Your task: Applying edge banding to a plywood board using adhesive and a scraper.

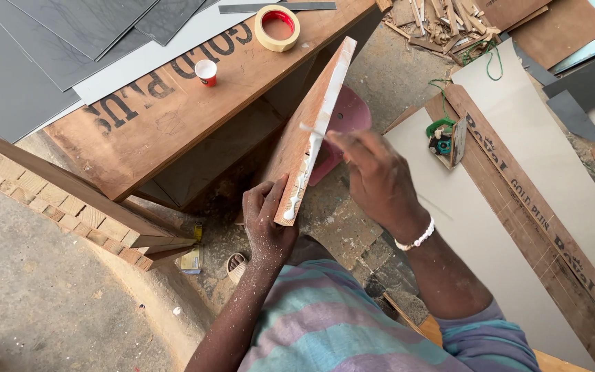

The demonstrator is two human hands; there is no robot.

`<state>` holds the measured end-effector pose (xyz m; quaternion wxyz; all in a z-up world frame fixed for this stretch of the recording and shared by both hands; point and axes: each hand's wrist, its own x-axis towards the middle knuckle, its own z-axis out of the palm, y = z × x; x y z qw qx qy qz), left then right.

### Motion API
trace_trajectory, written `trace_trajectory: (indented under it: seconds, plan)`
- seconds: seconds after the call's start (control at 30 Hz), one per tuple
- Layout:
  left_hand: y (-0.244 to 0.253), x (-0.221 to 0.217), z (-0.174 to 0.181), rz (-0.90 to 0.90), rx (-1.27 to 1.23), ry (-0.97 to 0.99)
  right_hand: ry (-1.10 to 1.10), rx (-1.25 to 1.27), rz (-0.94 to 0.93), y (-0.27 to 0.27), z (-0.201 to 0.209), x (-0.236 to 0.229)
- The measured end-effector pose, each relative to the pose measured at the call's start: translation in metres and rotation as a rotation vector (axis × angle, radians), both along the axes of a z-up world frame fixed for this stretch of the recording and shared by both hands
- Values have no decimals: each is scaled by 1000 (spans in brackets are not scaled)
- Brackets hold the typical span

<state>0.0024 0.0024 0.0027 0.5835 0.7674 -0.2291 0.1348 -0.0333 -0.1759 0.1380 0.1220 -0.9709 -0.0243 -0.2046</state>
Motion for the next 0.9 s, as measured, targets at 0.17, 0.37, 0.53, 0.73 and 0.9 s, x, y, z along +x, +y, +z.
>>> trace_trajectory:
  seconds: [0.17,0.37,0.53,0.73,0.9]
  plan:
    - [1,-2,0,-26,-8,16,9,230,70,14,-30,-12]
    - [0,-1,-3,-17,-11,12,-122,61,20,43,-45,-43]
    - [2,3,-3,5,-20,24,73,156,150,35,-37,-74]
    - [3,2,0,0,-5,6,-48,2,11,13,6,-20]
    - [2,0,0,-6,-15,16,68,-53,52,16,-3,-19]
